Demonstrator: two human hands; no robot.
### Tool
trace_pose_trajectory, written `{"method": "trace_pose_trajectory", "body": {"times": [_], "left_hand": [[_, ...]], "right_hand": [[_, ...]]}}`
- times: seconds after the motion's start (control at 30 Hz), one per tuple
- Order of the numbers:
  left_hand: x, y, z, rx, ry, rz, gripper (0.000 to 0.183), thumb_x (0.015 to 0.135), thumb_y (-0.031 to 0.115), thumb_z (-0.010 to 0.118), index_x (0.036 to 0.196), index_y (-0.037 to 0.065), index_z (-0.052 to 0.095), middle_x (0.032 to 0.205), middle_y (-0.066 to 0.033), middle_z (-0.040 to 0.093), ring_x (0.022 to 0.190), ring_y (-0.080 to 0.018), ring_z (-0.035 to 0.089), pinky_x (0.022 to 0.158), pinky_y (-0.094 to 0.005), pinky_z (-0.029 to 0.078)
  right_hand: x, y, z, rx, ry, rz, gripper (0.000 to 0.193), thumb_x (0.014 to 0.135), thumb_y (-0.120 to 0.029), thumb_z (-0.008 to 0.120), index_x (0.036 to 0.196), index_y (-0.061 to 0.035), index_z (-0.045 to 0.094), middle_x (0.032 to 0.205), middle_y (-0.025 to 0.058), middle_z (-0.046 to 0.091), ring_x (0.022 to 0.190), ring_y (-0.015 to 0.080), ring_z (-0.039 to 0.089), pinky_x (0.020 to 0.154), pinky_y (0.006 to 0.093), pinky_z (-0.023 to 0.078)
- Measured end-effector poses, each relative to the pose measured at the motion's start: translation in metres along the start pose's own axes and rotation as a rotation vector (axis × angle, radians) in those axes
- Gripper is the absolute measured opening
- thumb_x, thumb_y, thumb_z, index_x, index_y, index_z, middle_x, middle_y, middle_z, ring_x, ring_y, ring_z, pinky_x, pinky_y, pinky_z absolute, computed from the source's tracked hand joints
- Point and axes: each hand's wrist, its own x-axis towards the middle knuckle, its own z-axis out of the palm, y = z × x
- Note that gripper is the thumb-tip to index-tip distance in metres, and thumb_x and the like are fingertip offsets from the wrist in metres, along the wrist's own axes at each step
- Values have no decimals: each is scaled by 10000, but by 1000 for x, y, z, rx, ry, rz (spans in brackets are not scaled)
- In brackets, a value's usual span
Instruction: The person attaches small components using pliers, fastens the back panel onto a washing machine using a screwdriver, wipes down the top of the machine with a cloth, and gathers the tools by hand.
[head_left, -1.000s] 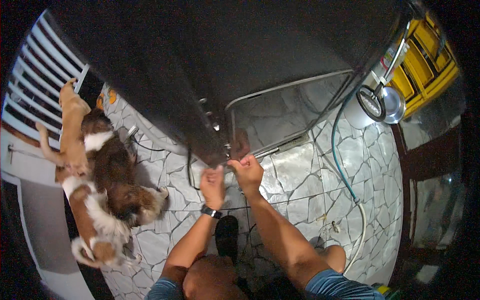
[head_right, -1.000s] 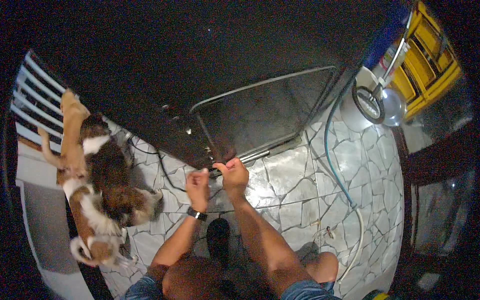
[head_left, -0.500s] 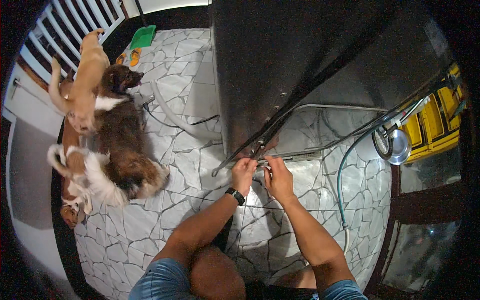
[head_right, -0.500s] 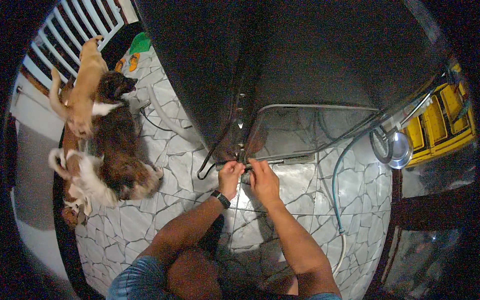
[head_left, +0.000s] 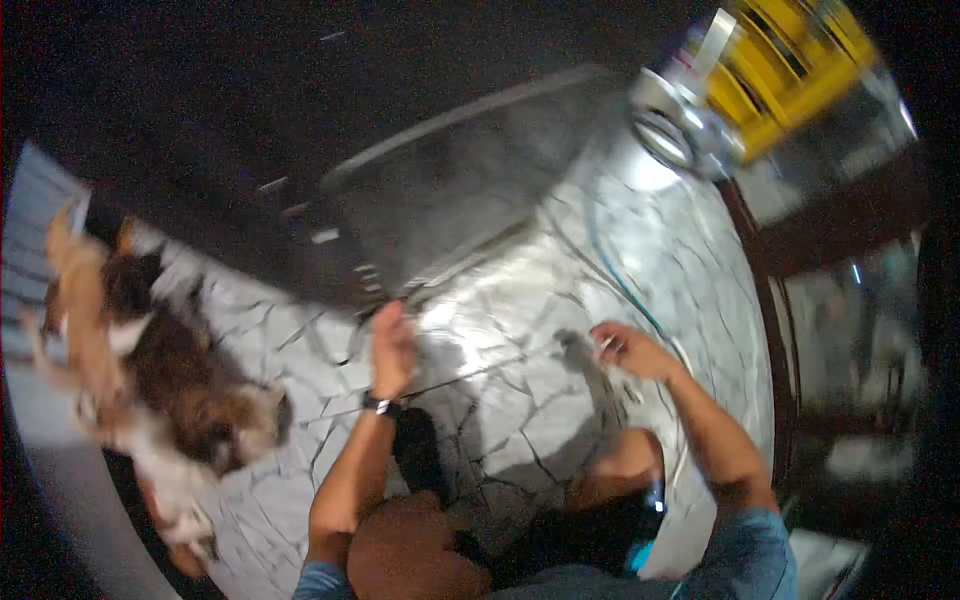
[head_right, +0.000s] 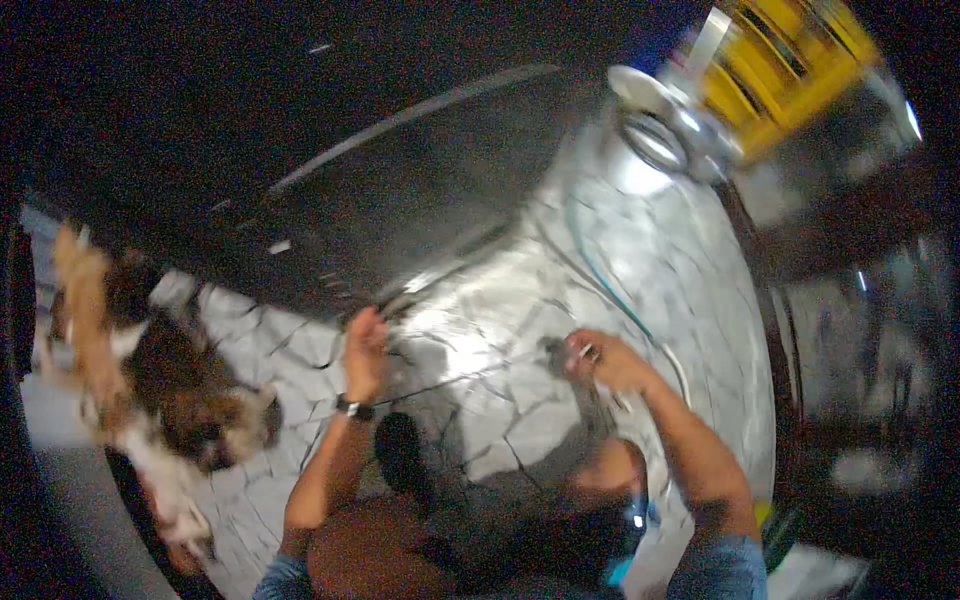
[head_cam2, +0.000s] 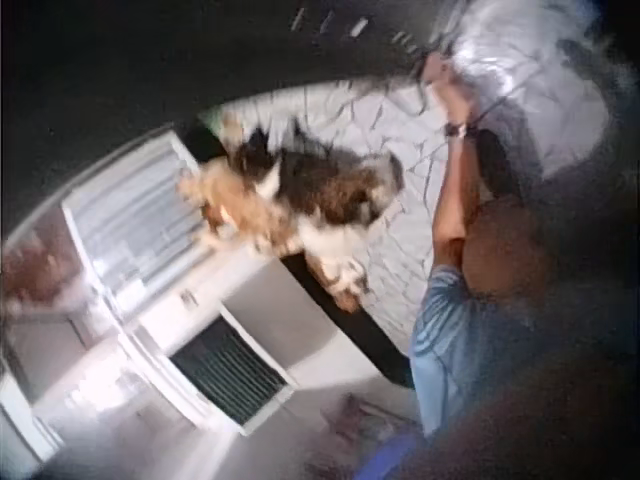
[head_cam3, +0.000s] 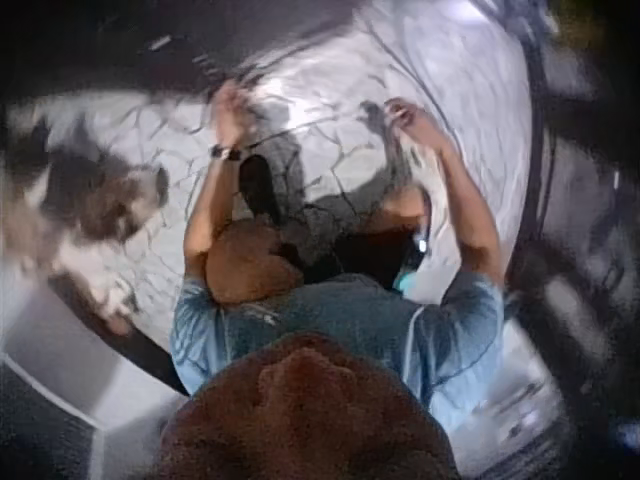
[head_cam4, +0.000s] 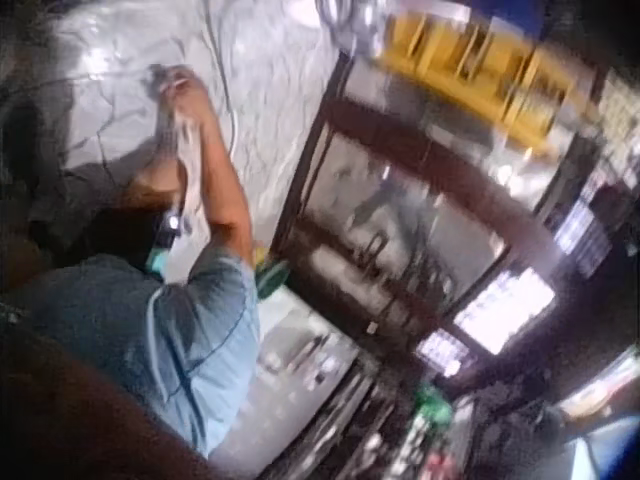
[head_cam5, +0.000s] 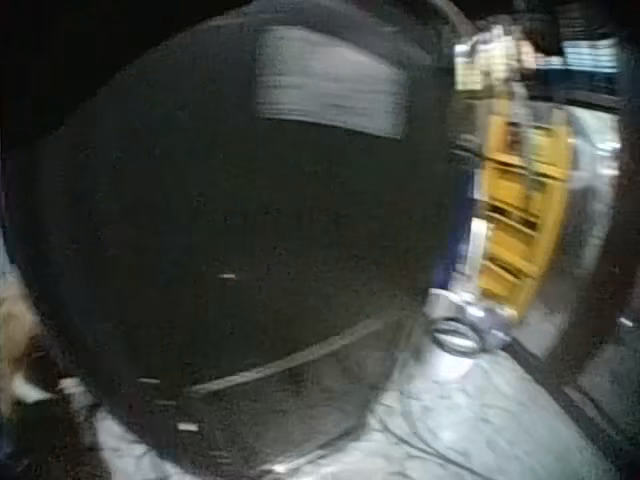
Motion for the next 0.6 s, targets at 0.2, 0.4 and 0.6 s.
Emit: {"method": "trace_pose_trajectory", "body": {"times": [0.2,0.4,0.6], "left_hand": [[-24,90,73,910,-34,411,363,982,113,614,1310,-26,542,1182,-143,656,1050,-200,620,922,-314,500],[-11,118,77,1478,-222,558,346,990,239,601,1106,-85,630,1013,-222,713,906,-301,695,812,-376,520],[-10,163,102,1700,-259,624,364,1000,285,586,961,-71,650,888,-197,715,788,-303,687,721,-394,507]], "right_hand": [[-256,247,21,-75,709,654,409,860,-301,734,1147,-44,596,933,98,675,852,206,639,765,328,502],[-416,397,278,23,242,991,774,777,-527,722,1311,4,546,1140,264,675,1048,408,658,897,464,527],[-385,309,360,-44,310,953,446,901,-491,604,1200,-162,639,1140,210,578,1061,397,589,899,463,501]]}}
